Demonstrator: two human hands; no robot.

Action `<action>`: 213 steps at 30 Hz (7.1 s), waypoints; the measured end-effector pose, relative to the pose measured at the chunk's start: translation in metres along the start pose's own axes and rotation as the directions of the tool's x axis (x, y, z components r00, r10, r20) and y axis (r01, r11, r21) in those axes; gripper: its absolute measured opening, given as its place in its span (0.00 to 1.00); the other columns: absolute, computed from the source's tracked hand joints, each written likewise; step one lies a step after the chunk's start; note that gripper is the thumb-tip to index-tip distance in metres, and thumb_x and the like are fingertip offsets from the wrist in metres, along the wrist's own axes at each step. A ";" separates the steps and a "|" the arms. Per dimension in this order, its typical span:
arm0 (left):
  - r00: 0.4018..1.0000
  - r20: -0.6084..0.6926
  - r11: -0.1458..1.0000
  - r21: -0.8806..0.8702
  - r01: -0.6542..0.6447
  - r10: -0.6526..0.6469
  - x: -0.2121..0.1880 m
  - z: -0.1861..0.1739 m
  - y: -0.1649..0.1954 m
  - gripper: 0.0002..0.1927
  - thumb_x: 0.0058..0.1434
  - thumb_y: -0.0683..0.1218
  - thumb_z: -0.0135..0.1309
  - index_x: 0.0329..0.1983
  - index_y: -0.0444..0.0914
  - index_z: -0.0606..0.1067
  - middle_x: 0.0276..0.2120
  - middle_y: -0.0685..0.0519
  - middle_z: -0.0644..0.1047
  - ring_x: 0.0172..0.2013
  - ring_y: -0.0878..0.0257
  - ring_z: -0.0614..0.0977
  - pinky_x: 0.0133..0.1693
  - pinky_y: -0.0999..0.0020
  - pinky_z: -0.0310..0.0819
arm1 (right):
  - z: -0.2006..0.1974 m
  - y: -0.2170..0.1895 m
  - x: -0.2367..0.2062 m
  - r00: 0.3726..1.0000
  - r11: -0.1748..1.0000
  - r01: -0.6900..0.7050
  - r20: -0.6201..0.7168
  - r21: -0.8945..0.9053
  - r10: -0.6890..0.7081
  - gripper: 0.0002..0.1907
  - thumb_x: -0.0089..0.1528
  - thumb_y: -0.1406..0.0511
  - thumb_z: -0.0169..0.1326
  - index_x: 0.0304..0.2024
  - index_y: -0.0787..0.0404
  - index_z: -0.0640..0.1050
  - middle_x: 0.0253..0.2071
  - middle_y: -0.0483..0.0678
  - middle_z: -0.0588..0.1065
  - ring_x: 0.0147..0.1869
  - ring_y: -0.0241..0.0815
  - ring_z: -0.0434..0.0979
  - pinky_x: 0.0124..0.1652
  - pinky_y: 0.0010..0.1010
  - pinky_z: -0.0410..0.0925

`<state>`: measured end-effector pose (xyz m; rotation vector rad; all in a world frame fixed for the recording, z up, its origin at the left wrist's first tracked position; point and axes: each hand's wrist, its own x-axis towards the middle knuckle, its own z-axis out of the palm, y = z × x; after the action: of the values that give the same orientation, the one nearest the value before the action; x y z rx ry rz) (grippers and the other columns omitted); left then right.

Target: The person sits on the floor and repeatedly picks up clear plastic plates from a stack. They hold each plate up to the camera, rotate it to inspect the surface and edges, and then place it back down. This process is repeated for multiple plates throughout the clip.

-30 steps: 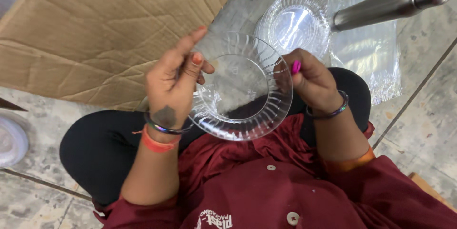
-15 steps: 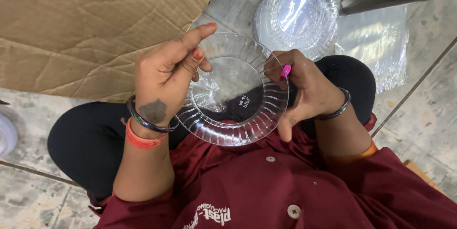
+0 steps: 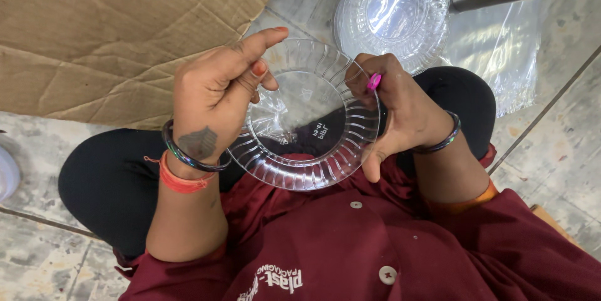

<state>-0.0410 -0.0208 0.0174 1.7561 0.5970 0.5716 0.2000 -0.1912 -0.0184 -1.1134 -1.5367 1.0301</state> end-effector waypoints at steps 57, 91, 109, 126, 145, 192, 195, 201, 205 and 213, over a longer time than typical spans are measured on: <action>0.959 -0.187 0.937 -0.317 0.146 -0.213 -0.004 0.018 -0.014 0.15 0.79 0.41 0.51 0.64 0.32 0.76 0.34 0.52 0.80 0.30 0.75 0.74 0.35 0.80 0.67 | -0.006 0.010 -0.012 0.968 0.774 -0.079 -0.235 -0.628 -0.093 0.48 0.54 0.27 0.41 0.37 0.66 0.71 0.25 0.50 0.65 0.27 0.49 0.70 0.26 0.35 0.62; 0.895 -0.181 0.816 -0.512 0.269 -0.408 0.025 0.086 -0.126 0.33 0.69 0.40 0.51 0.74 0.41 0.53 0.52 0.43 0.79 0.39 0.58 0.85 0.34 0.67 0.81 | -0.063 0.035 -0.008 0.758 0.911 -0.412 -0.557 -0.004 0.341 0.19 0.68 0.54 0.57 0.40 0.65 0.80 0.36 0.54 0.80 0.41 0.50 0.78 0.42 0.35 0.71; 0.853 -0.048 0.793 -0.398 0.461 -0.520 0.069 0.200 -0.057 0.42 0.60 0.42 0.62 0.74 0.41 0.55 0.67 0.45 0.69 0.65 0.49 0.71 0.63 0.53 0.65 | -0.103 0.057 -0.036 0.494 0.466 -0.865 -0.482 -0.186 0.724 0.50 0.53 0.44 0.64 0.67 0.67 0.67 0.62 0.61 0.72 0.63 0.55 0.76 0.60 0.38 0.70; 0.624 -0.256 0.526 -0.797 0.297 -0.739 -0.005 0.128 -0.123 0.33 0.61 0.44 0.59 0.68 0.36 0.62 0.60 0.40 0.73 0.59 0.44 0.75 0.59 0.43 0.69 | -0.039 0.078 0.032 0.634 0.635 -0.759 -0.388 -0.145 0.669 0.44 0.56 0.53 0.63 0.70 0.62 0.65 0.63 0.58 0.74 0.65 0.50 0.75 0.60 0.34 0.68; 0.730 -0.329 0.694 -0.668 0.268 -0.599 -0.013 0.149 -0.092 0.40 0.57 0.33 0.56 0.73 0.36 0.56 0.70 0.46 0.60 0.68 0.58 0.62 0.66 0.63 0.56 | -0.023 0.107 0.029 0.658 0.692 -0.711 -0.230 0.126 0.717 0.39 0.59 0.46 0.56 0.66 0.60 0.68 0.56 0.54 0.74 0.57 0.46 0.74 0.49 0.33 0.70; 0.907 -0.401 0.942 -0.335 -0.015 -0.128 -0.028 0.138 -0.063 0.47 0.50 0.30 0.56 0.74 0.33 0.52 0.69 0.42 0.61 0.69 0.52 0.63 0.70 0.61 0.52 | 0.037 0.078 0.036 0.567 0.706 -0.482 -0.429 0.519 0.703 0.53 0.60 0.44 0.61 0.67 0.79 0.56 0.62 0.65 0.67 0.65 0.50 0.70 0.59 0.37 0.69; 0.918 -0.395 0.972 -0.217 -0.090 -0.003 -0.024 0.126 -0.059 0.46 0.52 0.30 0.51 0.76 0.33 0.52 0.71 0.42 0.61 0.72 0.52 0.64 0.73 0.60 0.53 | 0.046 0.085 0.040 0.578 0.685 -0.417 -0.408 0.597 0.707 0.48 0.59 0.46 0.58 0.67 0.75 0.60 0.63 0.63 0.69 0.65 0.50 0.71 0.56 0.37 0.70; 0.957 -0.279 0.990 -0.134 0.039 -0.075 -0.030 0.127 -0.040 0.47 0.57 0.39 0.59 0.78 0.33 0.52 0.71 0.40 0.65 0.69 0.51 0.70 0.68 0.59 0.63 | 0.052 0.093 0.040 0.633 0.654 -0.328 -0.355 0.682 0.688 0.42 0.66 0.45 0.49 0.70 0.68 0.59 0.66 0.55 0.65 0.70 0.46 0.63 0.61 0.37 0.63; 0.970 -0.187 0.957 0.273 -0.101 0.156 -0.026 0.127 -0.034 0.55 0.53 0.44 0.67 0.76 0.29 0.47 0.73 0.32 0.55 0.73 0.38 0.58 0.71 0.50 0.53 | 0.053 0.108 0.037 0.750 0.738 -0.265 -0.348 0.621 0.562 0.39 0.70 0.45 0.44 0.70 0.68 0.62 0.66 0.59 0.66 0.70 0.51 0.64 0.66 0.43 0.61; 0.985 -0.156 0.938 0.347 -0.018 0.076 -0.023 0.130 -0.047 0.57 0.51 0.49 0.68 0.75 0.29 0.46 0.72 0.28 0.54 0.72 0.33 0.56 0.69 0.46 0.53 | 0.072 0.135 0.030 0.633 0.676 -0.702 -0.631 -0.223 0.449 0.27 0.72 0.53 0.43 0.72 0.52 0.66 0.66 0.61 0.65 0.67 0.63 0.63 0.66 0.47 0.56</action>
<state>0.0214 -0.1181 -0.0613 2.0693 0.8127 0.6840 0.1495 -0.1381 -0.1562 -2.1550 -0.9537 0.6596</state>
